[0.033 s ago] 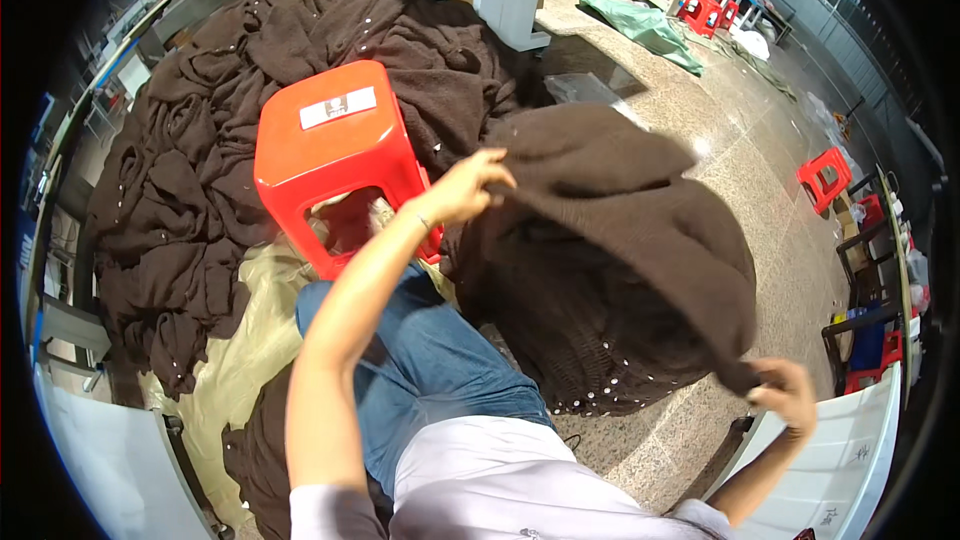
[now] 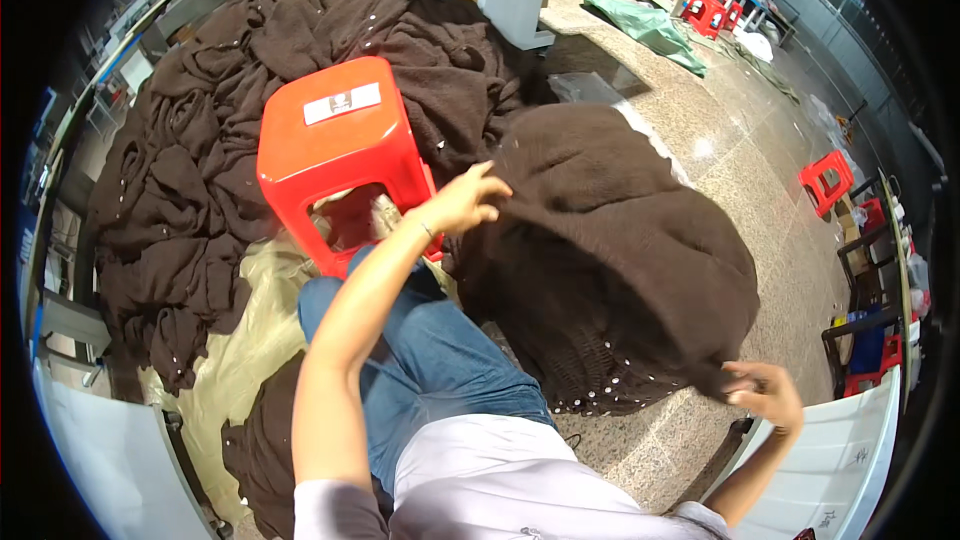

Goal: Fastening buttons on fabric pieces in a sewing factory.

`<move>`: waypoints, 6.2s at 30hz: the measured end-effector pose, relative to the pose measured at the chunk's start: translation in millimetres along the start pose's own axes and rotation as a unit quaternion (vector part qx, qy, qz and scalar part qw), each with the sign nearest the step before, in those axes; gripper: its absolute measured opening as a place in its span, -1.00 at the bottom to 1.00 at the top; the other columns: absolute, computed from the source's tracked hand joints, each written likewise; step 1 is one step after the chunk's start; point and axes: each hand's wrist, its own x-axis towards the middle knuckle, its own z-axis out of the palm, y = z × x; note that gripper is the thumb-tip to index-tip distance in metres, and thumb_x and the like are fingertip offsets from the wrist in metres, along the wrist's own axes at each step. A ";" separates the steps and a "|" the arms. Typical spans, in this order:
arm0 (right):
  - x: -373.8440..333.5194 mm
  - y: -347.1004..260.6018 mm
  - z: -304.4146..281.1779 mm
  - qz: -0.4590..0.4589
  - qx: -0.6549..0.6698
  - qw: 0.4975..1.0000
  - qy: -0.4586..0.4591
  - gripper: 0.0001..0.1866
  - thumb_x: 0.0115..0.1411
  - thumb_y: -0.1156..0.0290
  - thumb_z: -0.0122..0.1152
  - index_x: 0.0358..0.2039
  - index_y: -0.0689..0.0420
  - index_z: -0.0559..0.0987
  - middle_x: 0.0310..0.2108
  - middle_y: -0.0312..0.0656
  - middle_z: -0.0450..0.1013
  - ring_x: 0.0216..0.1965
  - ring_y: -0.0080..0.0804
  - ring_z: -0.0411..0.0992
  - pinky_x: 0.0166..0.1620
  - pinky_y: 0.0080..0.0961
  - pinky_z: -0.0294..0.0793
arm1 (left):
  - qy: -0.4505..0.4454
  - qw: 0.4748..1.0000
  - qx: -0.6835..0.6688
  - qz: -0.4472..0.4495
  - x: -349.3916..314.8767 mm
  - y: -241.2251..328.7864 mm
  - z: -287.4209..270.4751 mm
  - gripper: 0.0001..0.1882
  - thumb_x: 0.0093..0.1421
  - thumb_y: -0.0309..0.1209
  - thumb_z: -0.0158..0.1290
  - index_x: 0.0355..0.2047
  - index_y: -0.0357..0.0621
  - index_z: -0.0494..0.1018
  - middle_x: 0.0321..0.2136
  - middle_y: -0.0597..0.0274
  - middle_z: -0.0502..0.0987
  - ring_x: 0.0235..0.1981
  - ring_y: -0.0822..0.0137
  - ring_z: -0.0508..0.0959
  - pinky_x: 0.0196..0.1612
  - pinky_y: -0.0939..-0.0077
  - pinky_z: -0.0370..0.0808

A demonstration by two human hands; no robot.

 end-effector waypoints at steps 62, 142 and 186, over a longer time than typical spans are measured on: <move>147.9 -38.8 510.6 -0.141 -0.006 0.872 -0.468 -0.79 0.28 0.34 0.18 -0.32 0.26 0.60 -0.70 -0.40 0.36 -0.77 -0.73 0.17 -0.66 -0.73 0.11 | 0.530 0.573 -0.206 -0.590 -534.8 77.8 231.3 -0.71 0.10 -0.33 0.21 -0.19 -0.19 0.55 -0.27 0.00 0.59 -0.26 0.23 0.61 -0.16 0.45 0.53; 125.5 -139.6 609.1 -0.520 -0.529 0.517 -0.427 -0.42 -0.12 0.07 0.39 -0.10 0.11 0.54 -0.15 -0.02 0.49 -0.17 -0.01 0.52 -0.12 -0.12 0.51 | 0.313 0.933 -0.072 -0.162 -345.4 124.9 124.8 -0.85 0.06 -0.35 0.13 -0.40 -0.15 0.49 -0.38 0.11 0.43 -0.27 0.06 0.45 -0.20 0.17 0.37; 322.6 -356.4 365.7 -0.595 0.220 0.773 0.017 -0.69 0.26 0.56 0.11 0.03 0.25 0.46 -0.02 -0.16 0.46 -0.02 -0.38 0.43 0.11 -0.48 0.38 | 0.602 0.594 0.436 -0.307 -443.8 129.5 -44.1 -0.68 0.15 -0.71 -0.08 -0.07 -0.41 0.44 0.00 -0.05 0.51 -0.04 0.18 0.57 -0.01 0.41 0.52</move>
